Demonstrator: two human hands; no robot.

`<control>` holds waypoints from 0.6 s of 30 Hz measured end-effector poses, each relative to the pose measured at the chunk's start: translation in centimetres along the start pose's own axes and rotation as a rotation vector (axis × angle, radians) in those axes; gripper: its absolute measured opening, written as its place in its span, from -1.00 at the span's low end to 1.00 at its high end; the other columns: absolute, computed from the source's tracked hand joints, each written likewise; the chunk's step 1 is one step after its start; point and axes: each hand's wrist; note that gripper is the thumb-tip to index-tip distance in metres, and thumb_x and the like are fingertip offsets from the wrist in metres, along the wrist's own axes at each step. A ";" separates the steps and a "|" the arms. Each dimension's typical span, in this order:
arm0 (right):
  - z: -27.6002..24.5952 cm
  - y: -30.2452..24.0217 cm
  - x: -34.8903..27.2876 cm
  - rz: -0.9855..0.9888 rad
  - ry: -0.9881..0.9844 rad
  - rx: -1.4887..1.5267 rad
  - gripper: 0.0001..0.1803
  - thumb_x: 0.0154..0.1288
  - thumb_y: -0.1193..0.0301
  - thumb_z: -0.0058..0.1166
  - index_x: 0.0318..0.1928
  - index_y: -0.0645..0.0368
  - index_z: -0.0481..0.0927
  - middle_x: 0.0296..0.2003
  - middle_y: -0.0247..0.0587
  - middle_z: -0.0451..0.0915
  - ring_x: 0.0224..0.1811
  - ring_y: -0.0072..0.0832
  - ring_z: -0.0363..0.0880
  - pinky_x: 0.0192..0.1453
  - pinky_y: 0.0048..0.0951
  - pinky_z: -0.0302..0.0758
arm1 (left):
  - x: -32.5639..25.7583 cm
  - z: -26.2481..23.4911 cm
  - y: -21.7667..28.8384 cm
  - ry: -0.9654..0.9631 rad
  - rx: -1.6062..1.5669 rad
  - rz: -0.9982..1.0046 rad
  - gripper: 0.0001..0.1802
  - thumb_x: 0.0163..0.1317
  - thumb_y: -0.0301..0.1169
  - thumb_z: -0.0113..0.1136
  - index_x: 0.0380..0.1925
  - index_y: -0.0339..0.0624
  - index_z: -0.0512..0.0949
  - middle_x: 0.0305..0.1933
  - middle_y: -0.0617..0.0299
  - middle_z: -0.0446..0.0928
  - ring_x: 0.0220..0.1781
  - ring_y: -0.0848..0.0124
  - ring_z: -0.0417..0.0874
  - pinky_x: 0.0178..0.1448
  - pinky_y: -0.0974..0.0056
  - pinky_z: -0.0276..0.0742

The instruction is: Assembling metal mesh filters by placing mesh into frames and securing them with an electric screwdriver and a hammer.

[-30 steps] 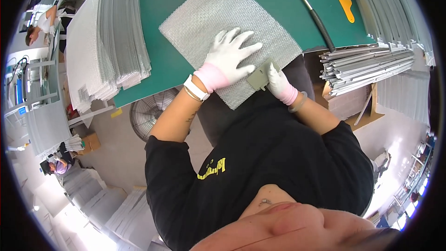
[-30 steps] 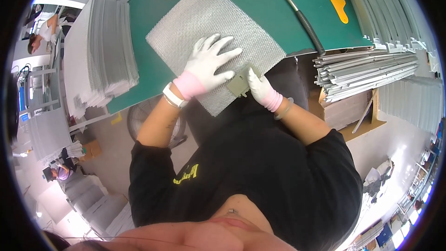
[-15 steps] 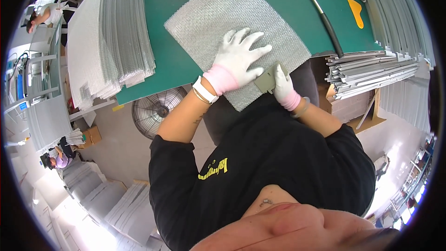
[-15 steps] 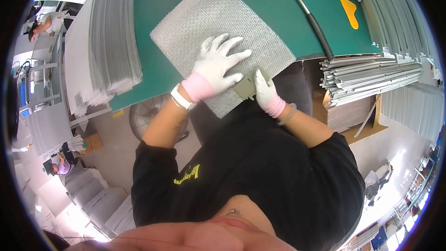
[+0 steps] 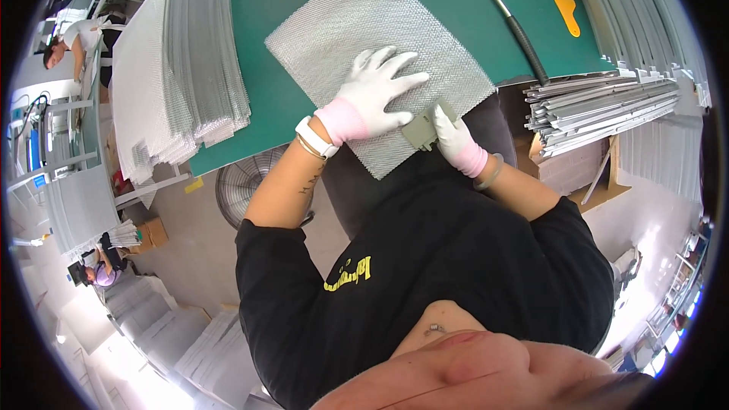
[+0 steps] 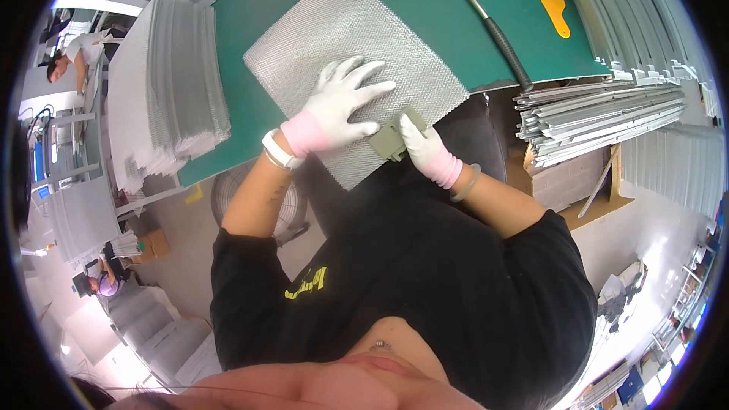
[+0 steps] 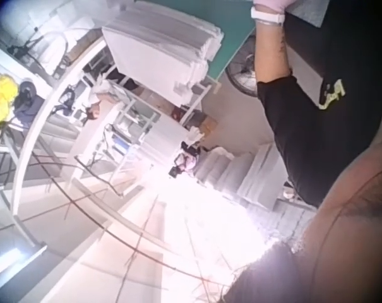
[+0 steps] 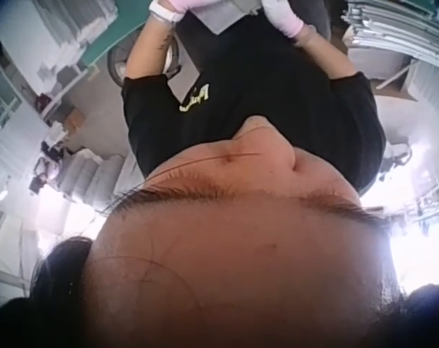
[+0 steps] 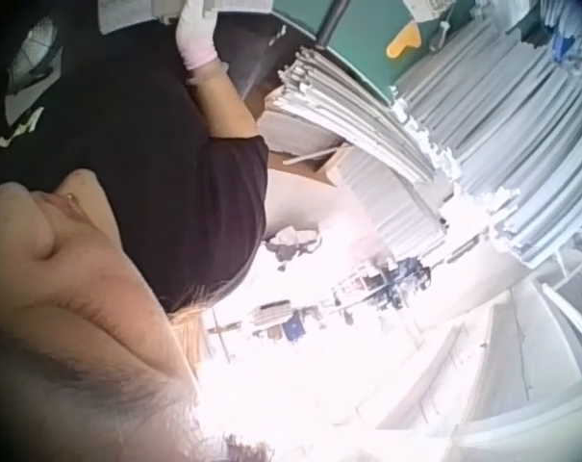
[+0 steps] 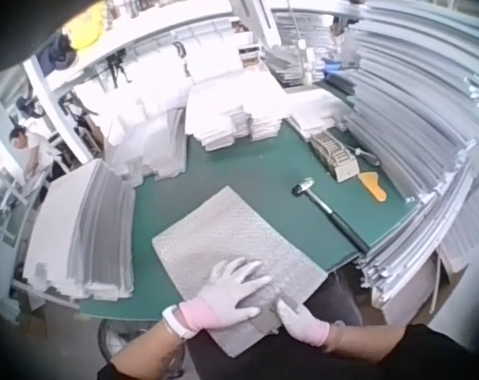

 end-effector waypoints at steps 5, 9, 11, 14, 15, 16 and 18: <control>-2.5 0.8 0.3 0.022 -0.146 -0.152 -0.57 0.57 0.07 -0.02 0.12 0.17 0.52 -0.05 -0.40 0.54 0.00 -0.63 0.45 0.13 -0.47 0.47 | 0.4 -0.2 0.0 -0.029 -0.109 0.017 -0.21 -0.05 -0.20 0.41 0.32 0.20 0.47 0.51 0.06 0.22 0.55 -0.15 0.09 0.58 -0.21 -0.04; -3.1 0.6 0.7 0.008 -0.193 -0.275 -0.56 0.56 0.07 -0.01 0.13 0.18 0.51 -0.03 -0.40 0.53 0.01 -0.63 0.44 0.13 -0.46 0.47 | 0.5 -0.3 0.0 -0.039 -0.109 -0.005 -0.21 -0.08 -0.20 0.42 0.30 0.20 0.49 0.51 0.06 0.23 0.55 -0.17 0.08 0.59 -0.21 -0.05; -2.7 0.1 0.6 -0.003 -0.179 -0.303 -0.58 0.56 0.08 -0.02 0.12 0.18 0.52 -0.05 -0.41 0.53 0.00 -0.63 0.44 0.13 -0.47 0.47 | 0.6 -0.3 0.1 -0.039 -0.111 -0.021 -0.21 -0.10 -0.20 0.42 0.28 0.19 0.49 0.50 0.07 0.23 0.55 -0.16 0.08 0.59 -0.21 -0.07; -2.2 0.7 0.2 0.000 -0.122 -0.245 -0.62 0.58 0.12 -0.04 0.09 0.17 0.52 -0.07 -0.41 0.54 -0.02 -0.65 0.44 0.11 -0.48 0.47 | 0.6 -0.1 0.5 -0.024 -0.105 -0.050 -0.20 -0.11 -0.20 0.42 0.28 0.20 0.49 0.50 0.08 0.22 0.55 -0.15 0.08 0.59 -0.21 -0.09; -2.0 1.0 0.0 0.015 -0.079 -0.159 -0.64 0.59 0.14 -0.06 0.08 0.17 0.53 -0.08 -0.41 0.54 -0.03 -0.66 0.44 0.10 -0.49 0.47 | 0.5 -0.1 0.6 -0.025 -0.106 -0.050 -0.20 -0.11 -0.20 0.42 0.28 0.20 0.49 0.50 0.08 0.22 0.55 -0.15 0.08 0.59 -0.21 -0.09; -1.6 1.2 -0.2 0.016 -0.079 -0.159 -0.64 0.59 0.14 -0.06 0.08 0.17 0.53 -0.08 -0.41 0.54 -0.03 -0.66 0.44 0.10 -0.49 0.47 | 0.4 0.1 0.6 -0.026 -0.089 -0.042 -0.21 -0.09 -0.21 0.41 0.29 0.21 0.48 0.51 0.08 0.21 0.54 -0.15 0.09 0.58 -0.22 -0.08; -0.6 1.7 -0.5 -0.018 0.042 -0.015 -0.68 0.61 0.19 -0.10 0.04 0.16 0.54 -0.10 -0.41 0.54 -0.05 -0.67 0.44 0.07 -0.50 0.48 | 0.2 0.3 0.4 -0.028 -0.073 -0.034 -0.21 -0.06 -0.21 0.40 0.30 0.21 0.47 0.51 0.08 0.20 0.54 -0.15 0.09 0.58 -0.22 -0.08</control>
Point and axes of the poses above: each hand's wrist, its own x-axis towards the middle knuckle, its own z-axis out of the palm, y = z × x
